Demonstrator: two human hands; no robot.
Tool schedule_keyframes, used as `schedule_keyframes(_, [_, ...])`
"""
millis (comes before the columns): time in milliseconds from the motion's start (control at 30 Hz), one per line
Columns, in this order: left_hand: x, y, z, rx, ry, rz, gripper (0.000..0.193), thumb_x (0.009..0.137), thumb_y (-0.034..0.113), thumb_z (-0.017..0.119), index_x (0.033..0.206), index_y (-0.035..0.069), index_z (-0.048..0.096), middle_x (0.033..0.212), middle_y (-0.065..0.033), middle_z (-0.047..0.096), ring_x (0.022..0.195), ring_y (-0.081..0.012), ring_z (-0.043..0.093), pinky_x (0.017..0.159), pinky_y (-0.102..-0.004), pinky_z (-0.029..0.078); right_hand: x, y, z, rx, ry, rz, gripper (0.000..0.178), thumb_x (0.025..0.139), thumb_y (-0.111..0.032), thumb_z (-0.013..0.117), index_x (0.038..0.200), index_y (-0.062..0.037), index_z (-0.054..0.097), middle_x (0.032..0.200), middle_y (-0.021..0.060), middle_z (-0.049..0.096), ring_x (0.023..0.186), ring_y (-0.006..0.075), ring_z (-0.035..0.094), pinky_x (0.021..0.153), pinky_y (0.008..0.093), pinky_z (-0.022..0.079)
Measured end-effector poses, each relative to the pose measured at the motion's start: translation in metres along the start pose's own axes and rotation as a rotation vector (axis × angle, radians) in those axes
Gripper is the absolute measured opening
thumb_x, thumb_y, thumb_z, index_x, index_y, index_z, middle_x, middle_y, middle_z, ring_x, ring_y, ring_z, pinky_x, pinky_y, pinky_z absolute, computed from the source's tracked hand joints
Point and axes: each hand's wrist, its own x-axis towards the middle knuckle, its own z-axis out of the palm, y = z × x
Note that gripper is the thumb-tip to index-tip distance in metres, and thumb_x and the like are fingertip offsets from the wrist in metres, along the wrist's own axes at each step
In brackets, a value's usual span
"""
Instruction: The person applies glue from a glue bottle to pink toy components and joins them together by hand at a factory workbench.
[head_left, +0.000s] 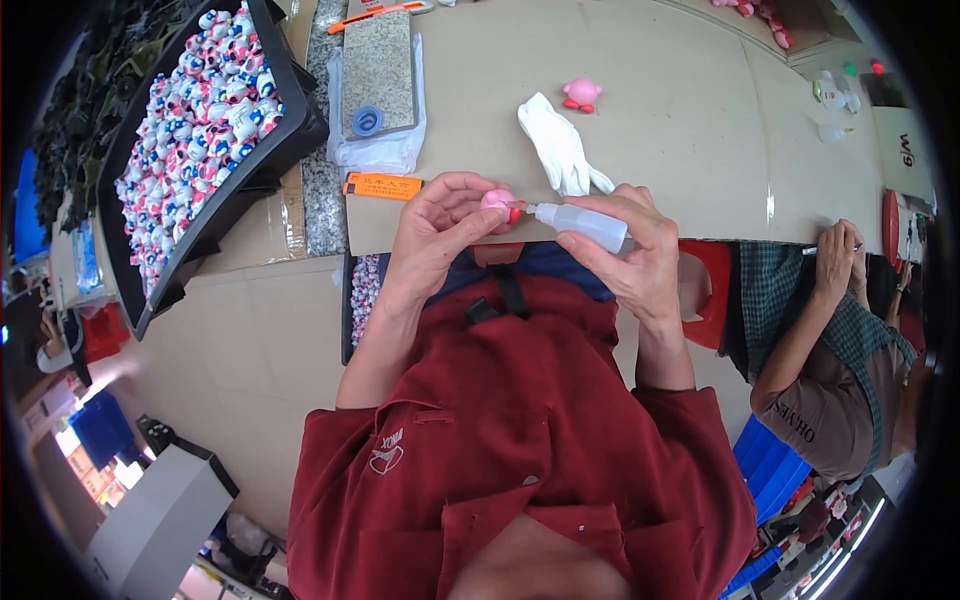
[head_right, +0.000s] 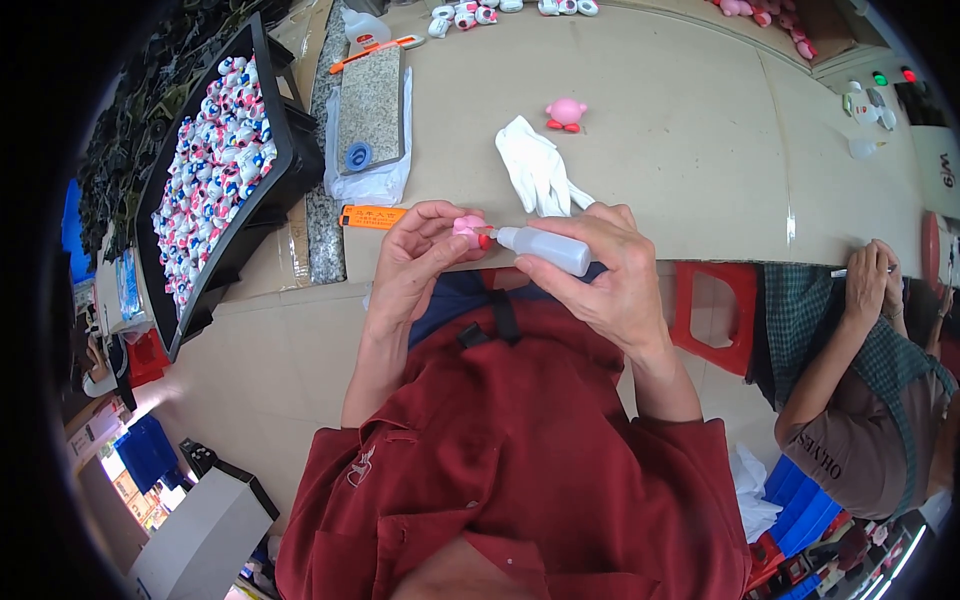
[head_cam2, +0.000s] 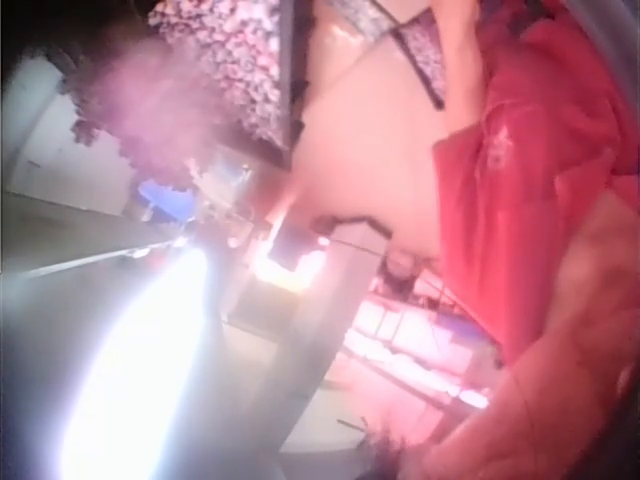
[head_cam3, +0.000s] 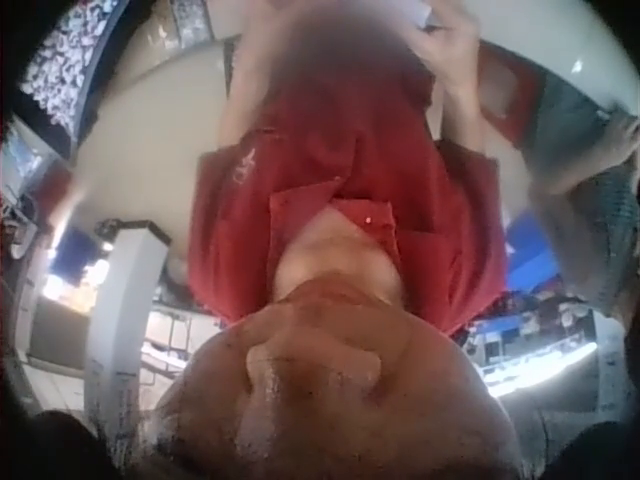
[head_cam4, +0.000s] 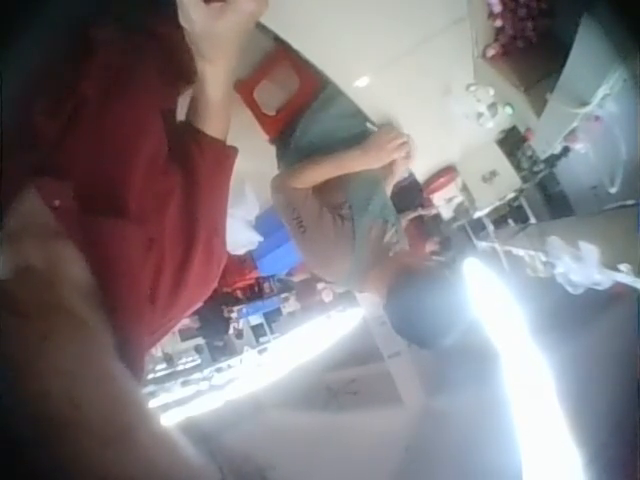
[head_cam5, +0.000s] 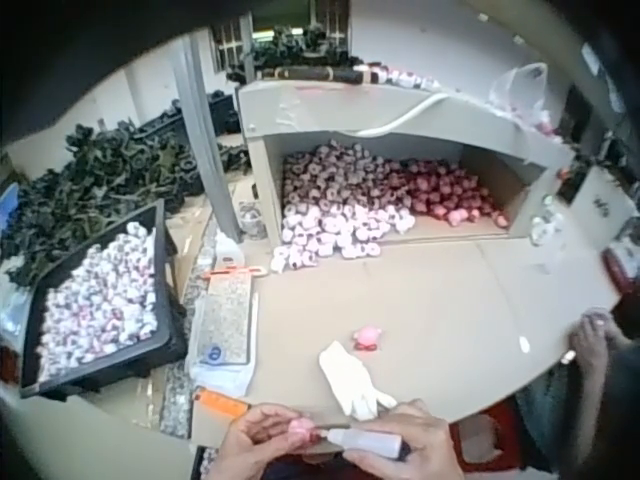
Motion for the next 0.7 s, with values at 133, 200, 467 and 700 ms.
schedule_keyframes(133, [0.000,0.001,0.001,0.001,-0.010,0.002,0.021,0.082,0.000,0.062,0.102,0.000,0.054,0.099,-0.0113,0.062,0.087,-0.0149,0.062,0.077,-0.0266,0.052,0.001,0.000,0.000,0.007,0.014,-0.012,0.025,0.065,-0.016,0.076,0.086,-0.0052,0.069,0.068,0.0033,0.063,0.060,0.0135,0.049,0.064,0.0264,0.034])
schedule_keyframes(200, [0.000,0.002,0.001,0.000,-0.003,0.000,0.021,0.082,0.001,0.061,0.102,0.000,0.054,0.099,-0.0113,0.062,0.087,-0.0151,0.062,0.078,-0.0271,0.052,0.000,0.001,-0.001,0.031,0.014,-0.003,0.025,0.066,-0.015,0.076,0.087,-0.0047,0.068,0.071,0.0037,0.064,0.061,0.0134,0.050,0.065,0.0261,0.035])
schedule_keyframes(467, [0.000,0.000,-0.001,-0.022,-0.023,-0.012,0.024,0.084,0.002,0.059,0.107,-0.001,0.055,0.100,-0.0110,0.062,0.089,-0.0154,0.061,0.079,-0.0277,0.052,0.001,0.021,-0.003,0.490,0.202,0.282,0.032,0.073,-0.005,0.070,0.103,-0.0005,0.062,0.092,0.0066,0.063,0.084,0.0123,0.055,0.072,0.0252,0.042])
schedule_keyframes(700, [-0.001,-0.001,0.000,-0.050,-0.086,-0.068,0.027,0.086,0.004,0.056,0.113,0.000,0.053,0.100,-0.0106,0.061,0.089,-0.0157,0.061,0.079,-0.0279,0.052,0.022,0.066,0.004,0.209,0.316,0.244,0.026,0.077,-0.009,0.065,0.102,-0.0021,0.061,0.092,0.0041,0.063,0.087,0.0124,0.055,0.082,0.0267,0.041])
